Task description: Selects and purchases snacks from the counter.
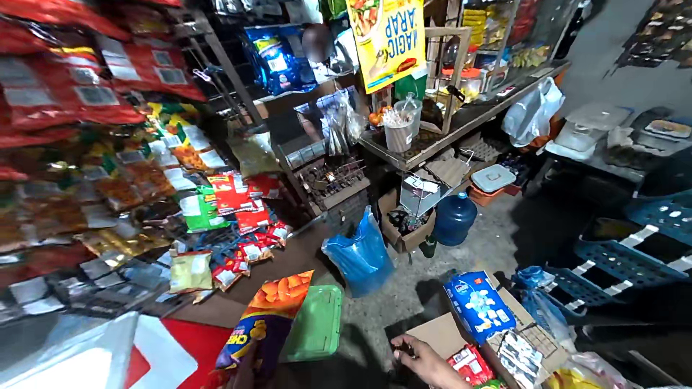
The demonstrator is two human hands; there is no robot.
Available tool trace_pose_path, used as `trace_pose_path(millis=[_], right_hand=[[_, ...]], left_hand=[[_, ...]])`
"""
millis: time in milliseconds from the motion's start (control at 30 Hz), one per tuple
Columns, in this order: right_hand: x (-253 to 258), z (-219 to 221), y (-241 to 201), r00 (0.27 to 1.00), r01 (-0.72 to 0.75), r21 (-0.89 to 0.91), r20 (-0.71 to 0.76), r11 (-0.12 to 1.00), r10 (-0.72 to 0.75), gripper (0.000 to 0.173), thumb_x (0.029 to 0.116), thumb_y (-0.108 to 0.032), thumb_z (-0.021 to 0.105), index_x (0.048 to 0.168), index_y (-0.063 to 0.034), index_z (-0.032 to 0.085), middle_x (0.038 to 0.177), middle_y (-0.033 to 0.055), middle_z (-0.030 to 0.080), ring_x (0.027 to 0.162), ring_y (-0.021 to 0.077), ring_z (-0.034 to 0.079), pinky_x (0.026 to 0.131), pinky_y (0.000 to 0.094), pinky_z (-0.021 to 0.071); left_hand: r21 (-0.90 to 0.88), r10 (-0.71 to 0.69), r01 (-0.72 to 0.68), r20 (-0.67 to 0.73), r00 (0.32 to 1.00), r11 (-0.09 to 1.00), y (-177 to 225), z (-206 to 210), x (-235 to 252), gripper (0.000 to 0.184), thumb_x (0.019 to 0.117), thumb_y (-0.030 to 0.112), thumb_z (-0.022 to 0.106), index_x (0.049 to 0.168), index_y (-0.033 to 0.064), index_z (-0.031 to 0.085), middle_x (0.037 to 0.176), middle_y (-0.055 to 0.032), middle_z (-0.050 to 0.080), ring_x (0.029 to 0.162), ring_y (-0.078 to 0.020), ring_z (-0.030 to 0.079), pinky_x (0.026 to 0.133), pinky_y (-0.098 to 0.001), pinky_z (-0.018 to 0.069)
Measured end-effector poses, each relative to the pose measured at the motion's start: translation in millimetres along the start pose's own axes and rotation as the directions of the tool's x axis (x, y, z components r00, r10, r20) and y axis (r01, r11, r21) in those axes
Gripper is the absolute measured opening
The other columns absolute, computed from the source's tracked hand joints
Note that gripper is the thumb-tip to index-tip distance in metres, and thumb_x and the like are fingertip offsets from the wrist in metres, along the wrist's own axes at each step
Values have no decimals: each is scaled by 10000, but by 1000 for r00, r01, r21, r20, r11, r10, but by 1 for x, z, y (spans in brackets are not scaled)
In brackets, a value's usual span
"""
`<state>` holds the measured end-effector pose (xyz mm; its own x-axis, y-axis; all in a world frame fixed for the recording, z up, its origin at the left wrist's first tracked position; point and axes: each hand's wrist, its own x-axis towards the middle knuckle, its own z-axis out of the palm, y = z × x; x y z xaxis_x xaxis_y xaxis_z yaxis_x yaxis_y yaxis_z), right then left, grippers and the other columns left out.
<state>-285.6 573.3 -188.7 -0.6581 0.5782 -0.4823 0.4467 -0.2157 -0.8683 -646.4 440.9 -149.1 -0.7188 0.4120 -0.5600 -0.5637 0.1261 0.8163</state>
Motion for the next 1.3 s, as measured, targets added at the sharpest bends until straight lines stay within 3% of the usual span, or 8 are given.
trace_pose_path(millis=[233,333,500,667,867,1000,1100,1300], right_hand=[[25,-32,-5,998,-33,58,-52,998,36,425,1040,-233,581,1409,-23,556,1380,193,600,1098,267,669,977,445,535],[38,-32,-7,996,-65,74,-58,995,69,422,1041,-230,581,1403,-15,555,1374,190,605,1095,260,669,971,432,535],[70,-28,-23,994,-98,52,-33,994,100,446,1043,-260,583,1405,-1,555,1419,191,584,1299,272,579,1118,435,446],[112,-40,-53,989,-130,84,-54,988,135,439,1058,-274,560,1428,-40,540,1406,186,591,1235,276,619,1069,453,485],[140,-50,-58,909,126,710,-363,693,206,591,1102,-403,308,1548,-16,332,1460,172,538,1132,228,653,907,388,553],[128,-75,-33,873,318,783,-462,534,159,733,1062,-548,204,1564,-16,254,1466,144,531,1088,168,661,838,337,568],[110,-92,-12,861,395,769,-500,502,89,948,898,-658,612,1534,-31,294,1317,86,619,1043,135,667,837,307,581],[80,-116,8,682,576,763,-646,293,342,630,874,-252,726,1355,-19,392,1021,53,708,903,122,716,832,316,617]], left_hand=[[77,-64,67,-33,997,995,22,61,0,373,1054,380,514,1280,85,540,1069,-67,615,890,-125,605,756,-292,530],[7,-112,112,-7,994,994,26,84,28,249,1052,383,503,1117,148,554,907,-4,637,765,-79,650,640,-249,564],[90,-148,140,97,984,986,37,118,71,251,1075,383,448,1122,157,548,895,-4,661,743,-83,668,610,-257,578],[277,-163,81,289,943,957,50,147,95,340,1096,374,409,1303,135,532,1079,-12,687,937,-79,689,772,-279,605],[791,-188,-163,330,925,590,69,211,107,329,1087,204,464,1280,-54,531,973,-66,626,802,-30,591,736,-226,517],[762,-337,-474,630,700,440,71,261,95,601,966,169,599,1469,-56,359,1169,-89,606,945,10,599,846,-187,521],[623,-400,-563,781,479,543,46,305,91,871,753,274,797,1463,-29,393,1238,-50,663,1061,-18,660,922,-216,568],[449,-591,-756,800,101,477,-3,408,63,907,839,348,756,1566,22,323,1473,-119,536,1288,-113,564,1056,-293,496]])
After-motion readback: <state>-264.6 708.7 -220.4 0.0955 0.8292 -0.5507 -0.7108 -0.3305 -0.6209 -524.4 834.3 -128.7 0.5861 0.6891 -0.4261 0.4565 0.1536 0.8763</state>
